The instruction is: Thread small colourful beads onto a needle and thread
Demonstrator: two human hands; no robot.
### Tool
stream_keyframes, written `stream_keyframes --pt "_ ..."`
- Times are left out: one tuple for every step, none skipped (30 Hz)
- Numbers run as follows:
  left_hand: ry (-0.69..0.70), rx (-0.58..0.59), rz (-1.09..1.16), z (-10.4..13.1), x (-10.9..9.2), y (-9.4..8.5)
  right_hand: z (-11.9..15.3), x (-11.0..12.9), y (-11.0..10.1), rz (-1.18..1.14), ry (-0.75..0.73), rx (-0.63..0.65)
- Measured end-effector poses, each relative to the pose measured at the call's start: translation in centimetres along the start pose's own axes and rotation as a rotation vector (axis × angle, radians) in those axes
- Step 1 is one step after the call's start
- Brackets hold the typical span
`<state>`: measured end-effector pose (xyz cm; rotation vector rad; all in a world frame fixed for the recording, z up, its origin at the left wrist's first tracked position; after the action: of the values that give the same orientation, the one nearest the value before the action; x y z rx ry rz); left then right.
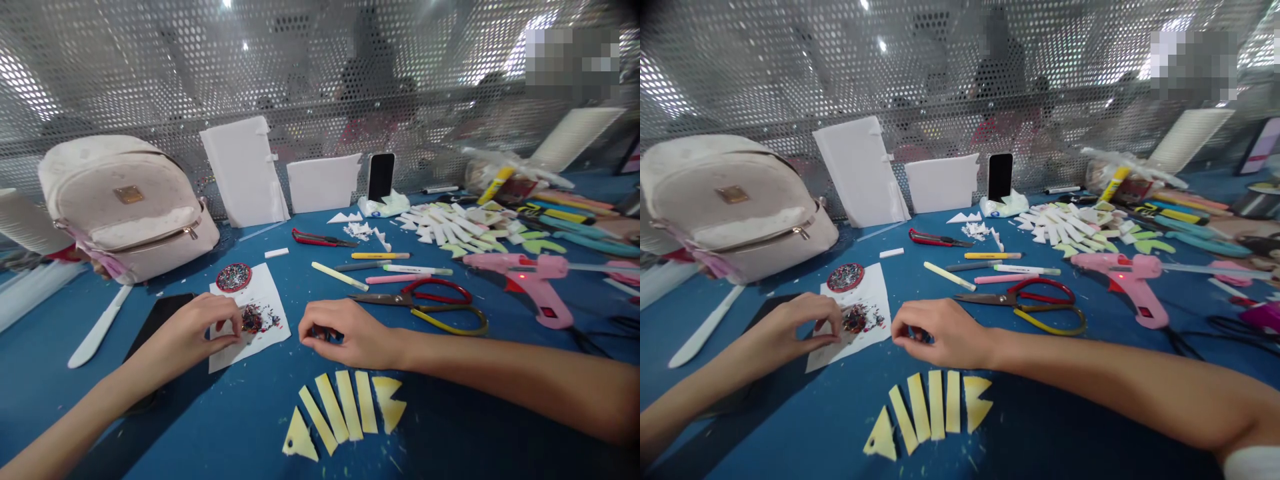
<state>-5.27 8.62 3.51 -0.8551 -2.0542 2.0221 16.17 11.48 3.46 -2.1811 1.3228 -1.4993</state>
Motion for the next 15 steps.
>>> stream_keyframes --pt "0.015 -0.005 0.007 0.0 -0.2 0.1 0.0 0.0 0.0 -0.006 0.000 -0.003" --pt "0.030 -0.011 0.014 0.0 -0.5 0.2 0.0 0.0 0.0 -0.012 0.000 -0.006" --pt "0.043 -0.020 0.019 0.0 -0.7 0.2 0.0 0.0 -0.1 -0.016 0.000 -0.007" --pt "0.051 -0.028 0.024 0.0 -0.9 0.3 0.0 0.0 -0.1 -0.019 -0.002 -0.009" --pt "0.058 -0.033 0.030 0.0 -1.0 0.3 0.0 0.0 -0.1 -0.019 -0.003 -0.009" --pt "0.065 -0.030 0.036 -0.1 -1.0 0.4 0.0 0.0 -0.1 -0.018 -0.003 -0.008" --pt "0.070 -0.024 0.037 -0.1 -0.9 0.4 0.0 0.0 -0.1 -0.016 -0.003 -0.007" --pt "0.070 -0.020 0.025 -0.2 -0.6 0.3 0.0 0.0 0.0 -0.014 -0.005 -0.005" --pt "0.062 -0.021 0.001 -0.3 -0.1 0.1 0.0 0.0 0.0 -0.015 -0.007 -0.004" --pt "0.044 -0.030 -0.035 -0.4 0.6 -0.2 0.0 0.0 0.0 -0.017 -0.008 -0.005" --pt "0.010 -0.055 -0.090 -0.5 1.5 -0.7 0.0 0.0 0.0 -0.021 -0.009 -0.004" --pt "-0.027 -0.084 -0.128 -0.7 2.5 -1.3 0.0 0.0 0.0 -0.024 -0.009 -0.005" --pt "-0.066 -0.110 -0.159 -0.9 3.6 -1.9 0.0 0.0 0.1 -0.027 -0.007 -0.006" --pt "-0.109 -0.145 -0.195 -1.0 4.6 -2.6 0.0 -0.1 0.1 -0.026 -0.005 -0.005" --pt "-0.147 -0.177 -0.227 -1.2 5.6 -3.3 0.0 -0.1 0.1 -0.022 -0.005 -0.002"
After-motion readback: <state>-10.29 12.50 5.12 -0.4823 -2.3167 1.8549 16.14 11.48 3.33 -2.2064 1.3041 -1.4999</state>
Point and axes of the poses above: each hand's wrist, its own z-axis away from the middle knuckle, its own y-axis out of the palm, x = y × z, the point moved 7 cm from there along -z, towards the middle knuckle, and after that the axes turned 5 degrees about -z, right-handed, at the moved point
